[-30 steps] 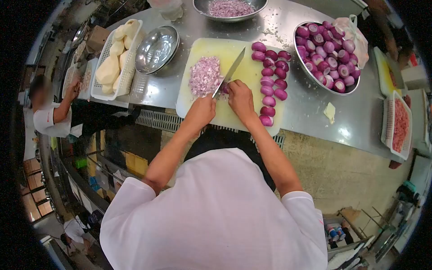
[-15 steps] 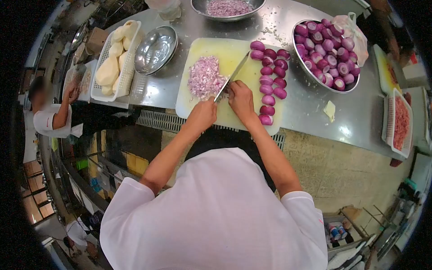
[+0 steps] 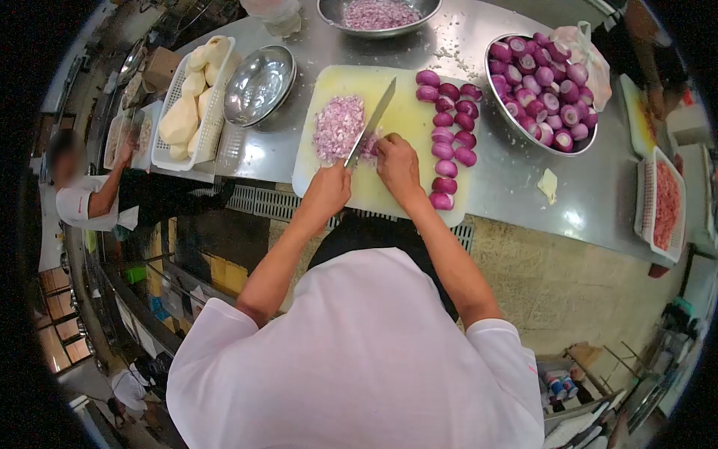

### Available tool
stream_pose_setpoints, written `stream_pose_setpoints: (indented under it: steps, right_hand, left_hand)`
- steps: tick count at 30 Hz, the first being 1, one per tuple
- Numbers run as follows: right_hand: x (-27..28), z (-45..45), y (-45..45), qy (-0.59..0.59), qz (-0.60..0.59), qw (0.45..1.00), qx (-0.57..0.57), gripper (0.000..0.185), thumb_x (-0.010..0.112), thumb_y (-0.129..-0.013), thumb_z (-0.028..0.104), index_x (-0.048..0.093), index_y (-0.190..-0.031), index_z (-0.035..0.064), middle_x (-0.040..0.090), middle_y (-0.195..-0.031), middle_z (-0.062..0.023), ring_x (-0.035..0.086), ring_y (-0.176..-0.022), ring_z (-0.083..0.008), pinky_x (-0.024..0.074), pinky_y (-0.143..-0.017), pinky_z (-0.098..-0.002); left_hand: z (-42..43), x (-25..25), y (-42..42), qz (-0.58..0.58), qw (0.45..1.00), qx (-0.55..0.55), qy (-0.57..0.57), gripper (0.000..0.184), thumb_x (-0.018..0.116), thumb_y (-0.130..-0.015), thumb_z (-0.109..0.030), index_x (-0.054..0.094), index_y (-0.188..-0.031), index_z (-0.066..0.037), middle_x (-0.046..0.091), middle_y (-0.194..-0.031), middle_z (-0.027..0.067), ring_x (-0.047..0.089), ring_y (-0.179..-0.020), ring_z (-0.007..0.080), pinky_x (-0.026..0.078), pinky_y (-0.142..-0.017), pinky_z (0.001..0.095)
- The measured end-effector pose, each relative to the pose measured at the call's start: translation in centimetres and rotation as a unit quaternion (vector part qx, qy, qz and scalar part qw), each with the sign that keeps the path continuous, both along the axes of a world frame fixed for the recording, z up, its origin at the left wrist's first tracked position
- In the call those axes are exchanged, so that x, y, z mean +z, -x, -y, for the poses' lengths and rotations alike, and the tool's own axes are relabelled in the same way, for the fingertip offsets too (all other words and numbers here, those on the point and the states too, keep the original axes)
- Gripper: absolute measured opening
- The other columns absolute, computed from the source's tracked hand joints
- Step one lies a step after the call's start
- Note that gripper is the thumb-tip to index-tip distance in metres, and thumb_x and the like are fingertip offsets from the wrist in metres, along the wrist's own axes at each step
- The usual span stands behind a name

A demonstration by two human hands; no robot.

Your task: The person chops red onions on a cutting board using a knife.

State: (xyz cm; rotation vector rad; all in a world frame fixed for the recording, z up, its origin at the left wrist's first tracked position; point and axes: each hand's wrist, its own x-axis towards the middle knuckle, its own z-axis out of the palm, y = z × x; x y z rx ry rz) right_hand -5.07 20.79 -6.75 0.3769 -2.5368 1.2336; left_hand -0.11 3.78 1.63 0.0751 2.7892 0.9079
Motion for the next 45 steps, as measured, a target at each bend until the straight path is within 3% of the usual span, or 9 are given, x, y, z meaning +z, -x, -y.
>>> stream_pose_setpoints:
  steps: [12,17,24,26,30,32,36,39,45]
  right_hand:
    - [-0.2,0.1,0.7,0.021,0.024,0.999,0.014,0.007,0.063,-0.082,-0.004,0.069,-0.087,-0.0032,0.064,-0.089,-0.0225,0.065,-0.086,-0.0453,0.0526,-0.077,-0.0521]
    - [-0.4,-0.1,0.7,0.021,0.039,0.999,0.022,0.008,0.063,-0.081,-0.006,0.068,-0.087,-0.0032,0.064,-0.089,-0.0226,0.064,-0.086,-0.0455,0.0525,-0.077,-0.0512]
    - [-0.5,-0.4,0.5,0.052,0.052,0.997,0.025,0.011,0.064,-0.08,-0.008,0.067,-0.089,-0.0022,0.064,-0.09,-0.0208,0.065,-0.086,-0.0443,0.0523,-0.077,-0.0497]
    - [-0.7,-0.4,0.3,0.053,0.045,0.997,0.029,0.012,0.064,-0.079,-0.008,0.067,-0.089,-0.0019,0.065,-0.09,-0.0201,0.065,-0.087,-0.0437,0.0523,-0.078,-0.0493]
    - [-0.7,-1.2,1.0,0.034,0.01,0.997,0.063,0.013,0.064,-0.079,-0.007,0.069,-0.089,-0.0001,0.066,-0.091,-0.0183,0.065,-0.089,-0.0419,0.0529,-0.08,-0.048]
    - [-0.7,-1.1,1.3,0.011,-0.006,0.998,0.063,0.013,0.064,-0.079,-0.006,0.069,-0.09,0.0006,0.067,-0.092,-0.0179,0.066,-0.089,-0.0415,0.0532,-0.081,-0.0478]
    - [-0.2,-0.6,0.5,-0.066,0.016,0.996,0.057,0.013,0.064,-0.081,-0.003,0.07,-0.091,0.0016,0.068,-0.092,-0.018,0.066,-0.09,-0.0411,0.0542,-0.081,-0.0485]
    - [-0.1,-0.2,0.2,-0.042,0.053,0.997,0.04,0.012,0.065,-0.082,-0.003,0.07,-0.092,0.0012,0.066,-0.091,-0.0202,0.066,-0.088,-0.0427,0.0543,-0.08,-0.05]
    - [0.5,-0.4,-0.3,-0.04,0.059,0.996,0.044,0.012,0.063,-0.085,-0.002,0.07,-0.095,-0.001,0.066,-0.091,-0.0248,0.066,-0.086,-0.0459,0.0543,-0.078,-0.0523]
  left_hand:
    - [-0.5,-1.1,0.9,-0.035,0.999,-0.011,-0.012,0.027,0.054,-0.102,-0.017,0.062,-0.098,0.009,0.066,-0.079,0.0334,0.067,-0.079,0.0514,0.052,-0.072,0.0577]
    - [-1.2,-3.4,1.1,0.0,0.998,0.013,-0.061,0.027,0.052,-0.105,-0.017,0.061,-0.096,0.007,0.062,-0.06,0.0244,0.064,-0.047,0.0362,0.051,-0.05,0.0492]
    - [-1.3,-2.3,1.1,-0.03,0.997,0.012,-0.077,0.032,0.05,-0.107,-0.02,0.056,-0.088,0.006,0.057,-0.055,0.0159,0.061,-0.043,0.0278,0.049,-0.043,0.0441]
    - [-1.9,-2.1,1.9,0.074,0.992,0.042,-0.096,0.032,0.051,-0.107,-0.019,0.056,-0.087,0.006,0.058,-0.056,0.0163,0.06,-0.043,0.0285,0.049,-0.043,0.0446]
    - [-0.6,-0.5,1.6,0.018,0.997,0.01,-0.074,0.032,0.052,-0.107,-0.019,0.056,-0.086,0.006,0.058,-0.056,0.0162,0.06,-0.042,0.0279,0.048,-0.042,0.0442]
    - [-0.8,-0.2,0.8,-0.011,0.999,0.039,-0.019,0.027,0.054,-0.1,-0.014,0.066,-0.093,0.009,0.067,-0.085,0.0371,0.067,-0.089,0.053,0.052,-0.079,0.0593]
    - [-0.6,-0.7,1.3,0.037,0.998,0.043,-0.015,0.026,0.054,-0.1,-0.014,0.065,-0.096,0.01,0.067,-0.087,0.0363,0.067,-0.088,0.0533,0.052,-0.08,0.0595]
    - [-0.2,-1.4,0.3,0.009,0.998,0.041,-0.057,0.031,0.053,-0.105,-0.02,0.059,-0.09,0.007,0.063,-0.063,0.0245,0.064,-0.052,0.0395,0.052,-0.054,0.0494]
    - [-0.9,-2.4,0.7,0.009,0.997,0.03,-0.068,0.032,0.052,-0.106,-0.02,0.058,-0.088,0.005,0.058,-0.056,0.0161,0.059,-0.041,0.0266,0.047,-0.04,0.043]
